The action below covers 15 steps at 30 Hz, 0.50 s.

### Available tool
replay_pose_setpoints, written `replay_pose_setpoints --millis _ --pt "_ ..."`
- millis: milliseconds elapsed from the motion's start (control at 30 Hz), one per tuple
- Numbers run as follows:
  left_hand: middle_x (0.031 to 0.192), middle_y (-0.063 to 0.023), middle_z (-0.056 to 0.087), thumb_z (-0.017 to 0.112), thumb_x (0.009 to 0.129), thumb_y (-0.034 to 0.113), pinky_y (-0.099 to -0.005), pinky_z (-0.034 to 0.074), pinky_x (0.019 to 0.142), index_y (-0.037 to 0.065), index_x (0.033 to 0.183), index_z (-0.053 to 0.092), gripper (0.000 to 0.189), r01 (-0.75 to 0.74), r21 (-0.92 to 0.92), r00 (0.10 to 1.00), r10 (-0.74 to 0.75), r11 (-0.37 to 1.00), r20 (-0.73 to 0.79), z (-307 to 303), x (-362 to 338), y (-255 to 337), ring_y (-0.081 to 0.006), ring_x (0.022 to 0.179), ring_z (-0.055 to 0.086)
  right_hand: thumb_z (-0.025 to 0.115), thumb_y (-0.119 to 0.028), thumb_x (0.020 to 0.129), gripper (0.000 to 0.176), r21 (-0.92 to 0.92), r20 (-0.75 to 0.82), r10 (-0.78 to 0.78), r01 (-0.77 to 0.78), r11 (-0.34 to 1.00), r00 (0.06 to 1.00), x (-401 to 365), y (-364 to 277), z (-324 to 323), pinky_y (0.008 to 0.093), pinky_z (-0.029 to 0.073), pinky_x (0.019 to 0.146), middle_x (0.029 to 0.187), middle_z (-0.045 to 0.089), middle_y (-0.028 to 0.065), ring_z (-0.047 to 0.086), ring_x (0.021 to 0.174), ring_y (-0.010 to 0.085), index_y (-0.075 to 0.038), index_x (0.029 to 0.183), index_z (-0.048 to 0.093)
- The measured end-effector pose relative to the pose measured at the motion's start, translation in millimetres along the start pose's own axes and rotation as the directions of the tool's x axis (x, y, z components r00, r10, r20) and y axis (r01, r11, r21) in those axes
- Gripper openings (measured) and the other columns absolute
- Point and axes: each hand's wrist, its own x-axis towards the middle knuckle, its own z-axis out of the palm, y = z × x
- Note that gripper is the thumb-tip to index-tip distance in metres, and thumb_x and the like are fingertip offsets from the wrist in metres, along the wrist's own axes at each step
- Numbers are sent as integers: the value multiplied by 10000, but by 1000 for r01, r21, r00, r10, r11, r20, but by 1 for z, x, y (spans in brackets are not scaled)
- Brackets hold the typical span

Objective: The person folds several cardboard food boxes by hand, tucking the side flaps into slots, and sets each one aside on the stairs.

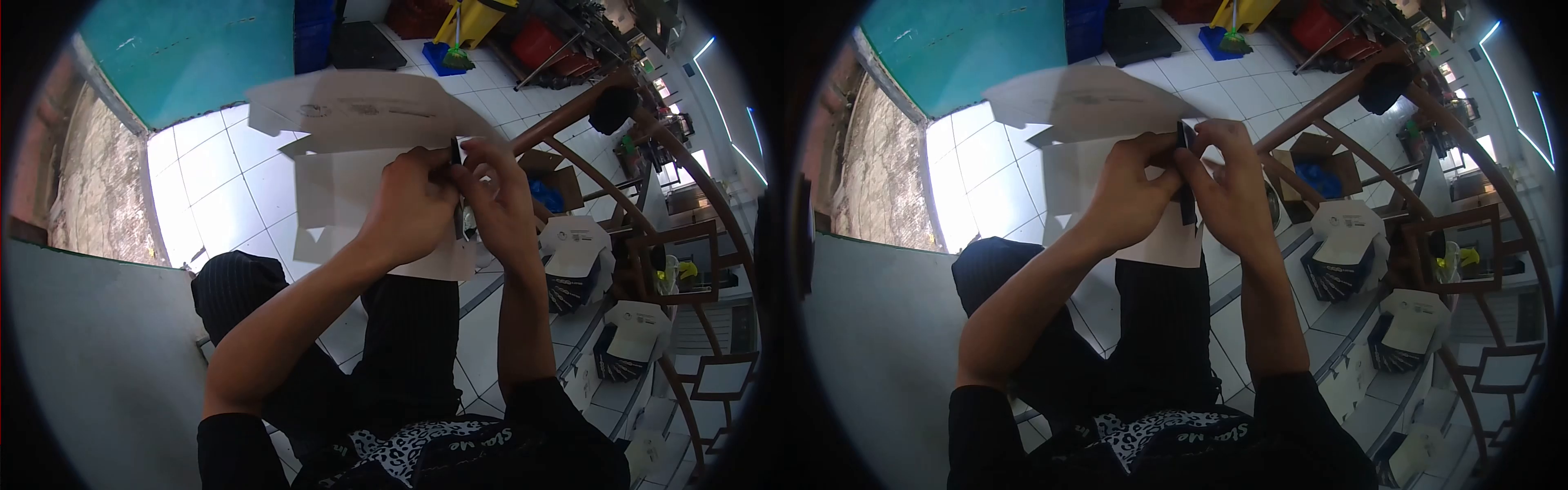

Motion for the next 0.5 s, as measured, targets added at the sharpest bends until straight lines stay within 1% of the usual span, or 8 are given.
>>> replay_pose_setpoints --millis 67,100,200,300,333,400,467,500 --pt "1175 -206 708 547 930 -2 -346 566 950 -65 1295 633 380 1 -191 999 5 982 32 1 4 -7 -239 1063 701 739 -118 929 212 254 105 216 -237 938 971 4 0 -3 380 556 902 1314 597 150 633 1132 270 -6 891 563" --pt "1192 -207 709 548 925 -10 -342 556 974 -57 1317 628 403 4 -284 999 10 959 48 1 6 -8 -239 1084 696 745 -122 930 216 254 113 201 -224 941 973 6 2 -6 372 556 904 1322 599 150 629 1148 266 -11 895 563" --pt "1169 -177 715 560 896 -18 -357 525 993 -33 1259 655 376 -83 -95 994 89 992 59 -6 2 1 -247 1081 684 761 -121 925 219 242 95 185 -203 949 978 12 8 -17 338 558 886 1319 613 147 634 1145 244 -28 906 564" --pt "1135 -155 703 593 856 -3 -386 503 972 -15 1173 666 326 -261 437 903 378 860 -203 -36 4 14 -271 1032 677 763 -97 913 200 245 -8 233 -224 943 972 20 12 -34 280 550 821 1256 645 128 667 1038 191 -51 913 569" --pt "1055 -131 688 634 823 18 -407 490 940 3 1086 653 263 -322 575 769 561 752 -304 -51 13 5 -282 1000 659 759 -93 913 191 277 -44 259 -238 931 965 22 15 -45 261 544 798 1230 653 118 674 998 170 -59 917 571" --pt "1152 -165 631 741 850 129 -429 489 967 -3 1165 582 377 -93 781 630 644 618 -435 -79 17 6 -293 1130 604 747 -86 916 172 366 -76 283 -238 900 956 27 21 -65 234 524 751 1171 667 90 674 926 130 -75 926 576" --pt "1198 -188 591 802 878 286 -451 463 991 -36 1242 499 572 14 606 670 443 795 -596 -94 26 7 -329 1127 590 733 -80 922 153 476 -70 278 -213 853 958 29 26 -81 218 495 702 1104 678 54 662 860 93 -89 937 580" --pt "1248 -236 612 829 875 439 -447 513 952 -60 1359 411 811 111 405 841 131 908 -526 -101 22 12 -324 1179 616 718 -101 936 134 497 -26 211 -171 851 977 30 27 -85 224 473 691 1012 678 16 643 840 73 -94 967 588"
